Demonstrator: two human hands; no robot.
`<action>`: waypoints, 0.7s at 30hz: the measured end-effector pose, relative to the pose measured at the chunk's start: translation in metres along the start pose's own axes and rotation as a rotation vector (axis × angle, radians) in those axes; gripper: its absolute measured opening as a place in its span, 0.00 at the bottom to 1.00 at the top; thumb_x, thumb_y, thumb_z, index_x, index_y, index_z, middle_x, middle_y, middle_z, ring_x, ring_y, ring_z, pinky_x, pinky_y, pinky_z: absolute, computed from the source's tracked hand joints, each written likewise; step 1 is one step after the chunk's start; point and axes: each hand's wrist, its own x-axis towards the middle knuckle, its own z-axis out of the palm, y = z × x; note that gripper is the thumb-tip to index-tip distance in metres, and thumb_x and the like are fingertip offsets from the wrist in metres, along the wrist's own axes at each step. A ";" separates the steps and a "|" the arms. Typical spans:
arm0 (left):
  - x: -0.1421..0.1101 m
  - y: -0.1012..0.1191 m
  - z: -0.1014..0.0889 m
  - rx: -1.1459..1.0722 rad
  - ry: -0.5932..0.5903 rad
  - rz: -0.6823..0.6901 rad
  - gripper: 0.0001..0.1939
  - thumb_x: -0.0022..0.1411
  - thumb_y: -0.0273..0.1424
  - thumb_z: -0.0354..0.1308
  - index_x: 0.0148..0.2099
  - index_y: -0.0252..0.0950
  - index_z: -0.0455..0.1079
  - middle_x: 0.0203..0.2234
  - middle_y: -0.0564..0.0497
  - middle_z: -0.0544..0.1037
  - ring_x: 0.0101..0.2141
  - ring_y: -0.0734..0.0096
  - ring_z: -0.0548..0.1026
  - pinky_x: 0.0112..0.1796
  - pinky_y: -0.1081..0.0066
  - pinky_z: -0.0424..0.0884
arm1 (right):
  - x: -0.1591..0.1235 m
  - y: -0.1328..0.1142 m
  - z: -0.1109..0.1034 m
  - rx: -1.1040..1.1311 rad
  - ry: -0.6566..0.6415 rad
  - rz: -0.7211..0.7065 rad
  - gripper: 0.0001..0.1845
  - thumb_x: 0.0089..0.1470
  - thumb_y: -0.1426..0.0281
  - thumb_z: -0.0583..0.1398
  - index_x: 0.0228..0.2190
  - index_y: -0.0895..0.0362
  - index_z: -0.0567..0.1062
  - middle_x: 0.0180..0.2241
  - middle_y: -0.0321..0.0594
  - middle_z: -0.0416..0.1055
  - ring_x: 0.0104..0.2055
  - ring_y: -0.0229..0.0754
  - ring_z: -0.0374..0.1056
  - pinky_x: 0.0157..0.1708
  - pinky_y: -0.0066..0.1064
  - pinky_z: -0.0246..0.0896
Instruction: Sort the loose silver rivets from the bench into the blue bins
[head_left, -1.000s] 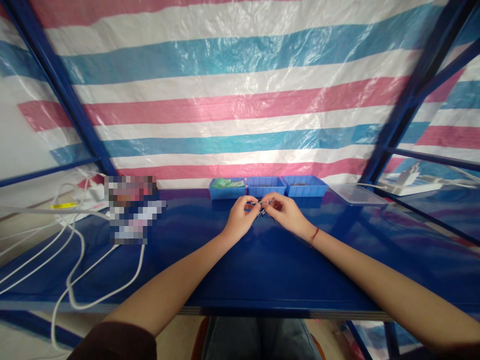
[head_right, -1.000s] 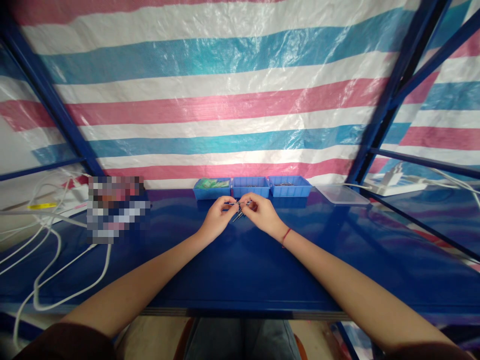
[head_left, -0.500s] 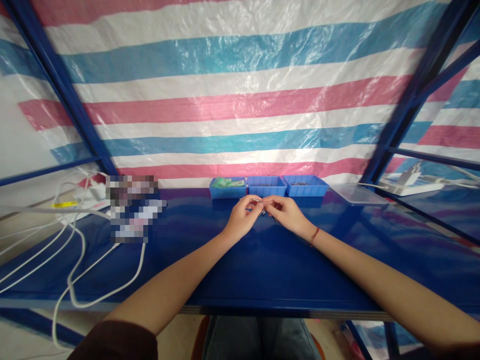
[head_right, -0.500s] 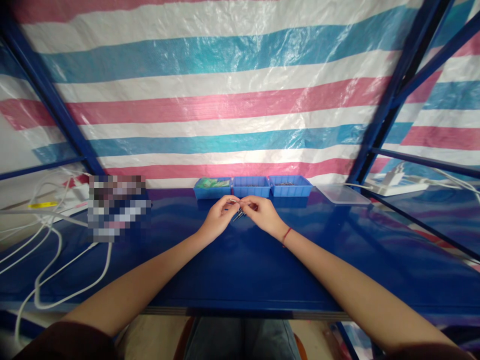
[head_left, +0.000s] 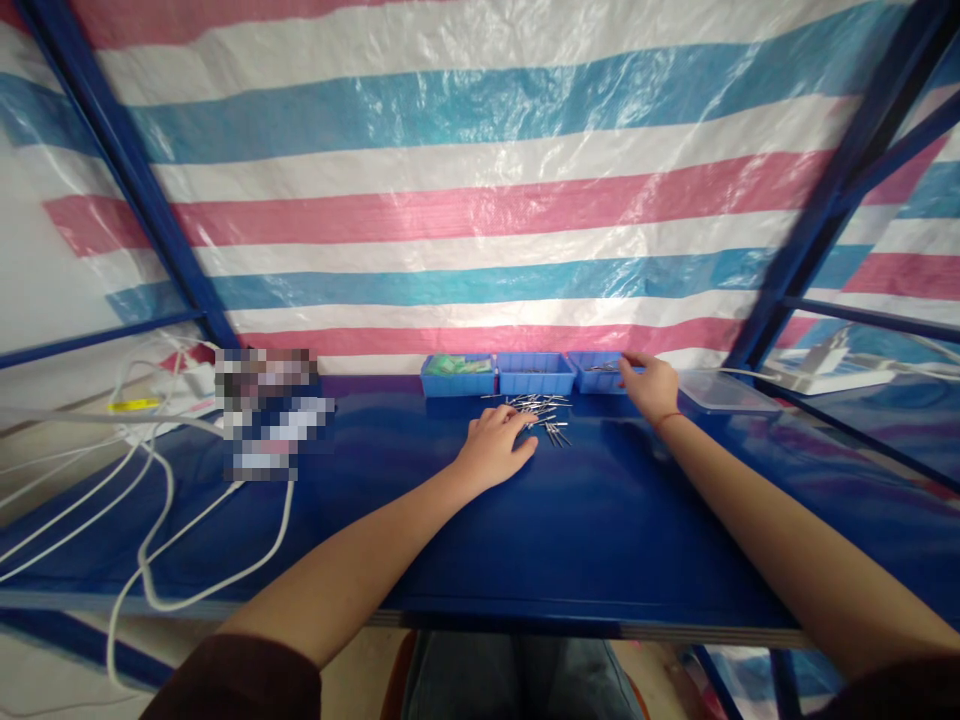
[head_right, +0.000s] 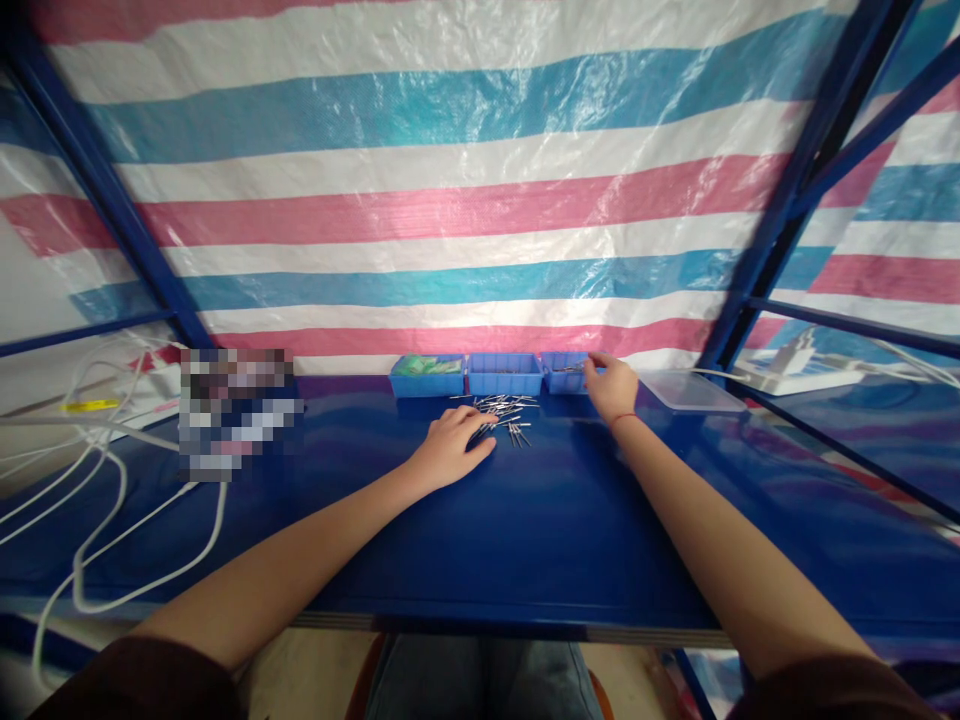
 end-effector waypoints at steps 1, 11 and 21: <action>0.000 0.000 0.000 0.025 -0.025 0.008 0.17 0.59 0.39 0.50 0.50 0.46 0.68 0.46 0.47 0.70 0.49 0.54 0.65 0.45 0.55 0.62 | 0.004 0.008 -0.004 -0.011 -0.001 0.020 0.14 0.48 0.69 0.58 0.36 0.65 0.76 0.29 0.52 0.74 0.21 0.41 0.67 0.33 0.37 0.57; 0.009 -0.012 -0.002 0.036 -0.047 0.099 0.14 0.62 0.28 0.47 0.40 0.39 0.75 0.36 0.47 0.76 0.39 0.64 0.72 0.43 0.66 0.66 | -0.002 0.013 -0.003 -0.037 -0.025 -0.065 0.13 0.49 0.69 0.55 0.39 0.56 0.73 0.36 0.46 0.74 0.22 0.40 0.66 0.32 0.38 0.60; 0.010 -0.015 -0.001 -0.200 0.137 0.030 0.13 0.60 0.25 0.50 0.45 0.37 0.70 0.38 0.47 0.76 0.40 0.66 0.73 0.45 0.66 0.67 | -0.059 -0.053 0.018 0.033 -0.524 -0.541 0.14 0.49 0.68 0.57 0.39 0.57 0.74 0.38 0.43 0.73 0.25 0.38 0.66 0.31 0.33 0.63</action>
